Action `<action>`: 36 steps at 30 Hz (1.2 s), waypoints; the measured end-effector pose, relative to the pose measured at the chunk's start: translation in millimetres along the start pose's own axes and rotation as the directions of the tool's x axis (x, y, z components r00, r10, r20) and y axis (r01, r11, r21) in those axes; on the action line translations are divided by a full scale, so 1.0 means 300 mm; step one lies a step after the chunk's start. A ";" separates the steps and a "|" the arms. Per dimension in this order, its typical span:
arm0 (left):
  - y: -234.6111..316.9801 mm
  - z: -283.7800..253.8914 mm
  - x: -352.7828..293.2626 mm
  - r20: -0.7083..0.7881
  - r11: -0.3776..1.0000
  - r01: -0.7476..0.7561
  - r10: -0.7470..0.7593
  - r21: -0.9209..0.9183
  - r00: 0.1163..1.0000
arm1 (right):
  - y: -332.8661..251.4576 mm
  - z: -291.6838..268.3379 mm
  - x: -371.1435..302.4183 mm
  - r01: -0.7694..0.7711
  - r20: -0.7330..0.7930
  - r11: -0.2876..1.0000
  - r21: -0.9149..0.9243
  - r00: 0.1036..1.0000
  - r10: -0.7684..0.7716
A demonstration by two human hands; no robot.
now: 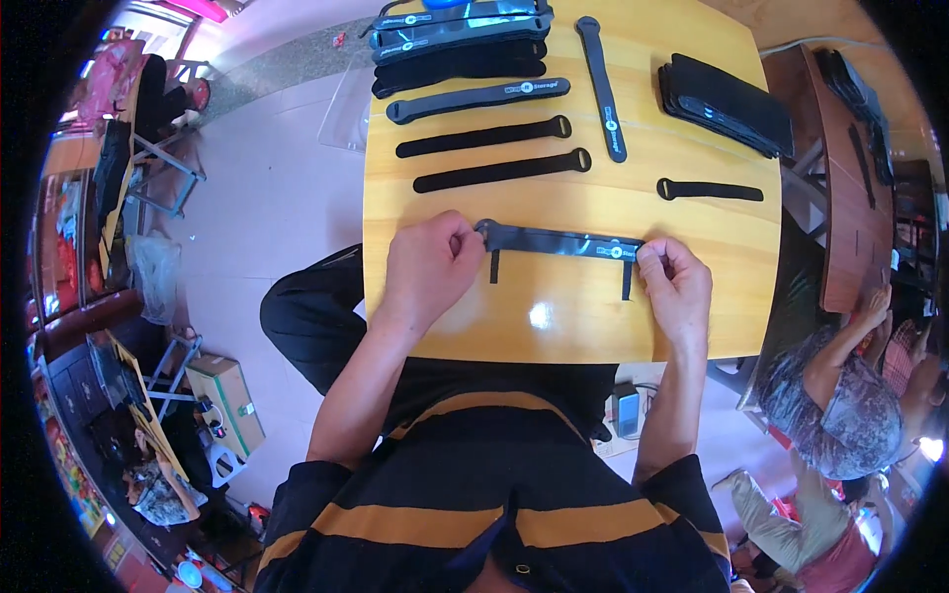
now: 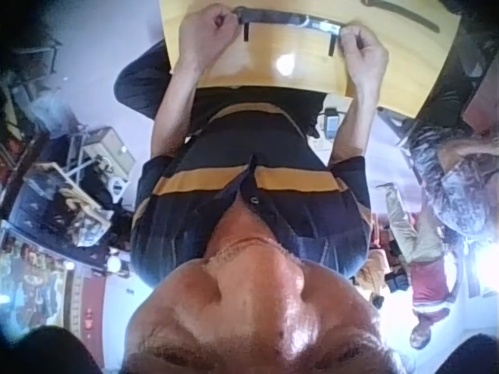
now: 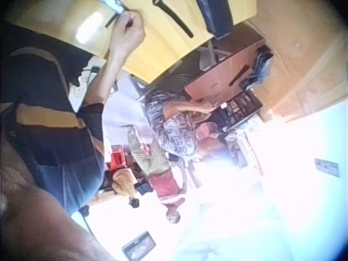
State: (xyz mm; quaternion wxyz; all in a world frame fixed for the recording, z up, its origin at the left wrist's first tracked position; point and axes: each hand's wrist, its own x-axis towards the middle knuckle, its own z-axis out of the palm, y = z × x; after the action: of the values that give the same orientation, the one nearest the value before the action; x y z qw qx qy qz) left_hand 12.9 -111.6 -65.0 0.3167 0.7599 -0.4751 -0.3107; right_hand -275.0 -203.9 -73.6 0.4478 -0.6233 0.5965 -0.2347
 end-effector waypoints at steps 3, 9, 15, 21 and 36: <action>-0.002 0.007 0.000 -0.022 0.999 -0.033 0.033 0.007 0.999 | 0.004 0.002 0.000 0.002 -0.011 1.000 -0.001 1.000 -0.002; -0.004 0.006 -0.002 -0.036 0.999 -0.025 0.026 0.026 0.999 | -0.003 0.010 -0.001 0.015 -0.033 0.999 -0.029 0.999 -0.016; 0.023 -0.005 0.000 0.001 0.997 0.017 -0.017 0.075 1.000 | -0.016 0.014 -0.003 0.013 -0.056 0.998 -0.058 0.998 -0.016; 0.023 -0.001 -0.001 -0.013 0.994 0.016 -0.015 0.107 1.000 | -0.026 0.022 -0.003 0.000 -0.081 0.993 -0.120 0.997 -0.010; 0.021 0.004 -0.005 -0.062 0.992 -0.055 0.062 0.110 0.996 | -0.042 0.019 -0.002 0.041 -0.101 0.973 -0.227 0.993 -0.065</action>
State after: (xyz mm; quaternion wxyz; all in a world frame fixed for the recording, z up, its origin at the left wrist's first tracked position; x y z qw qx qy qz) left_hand 8.1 -112.7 -60.8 0.2993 0.7715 -0.5027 -0.2501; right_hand -263.6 -203.2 -65.7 0.3351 -0.6720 0.6258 -0.2109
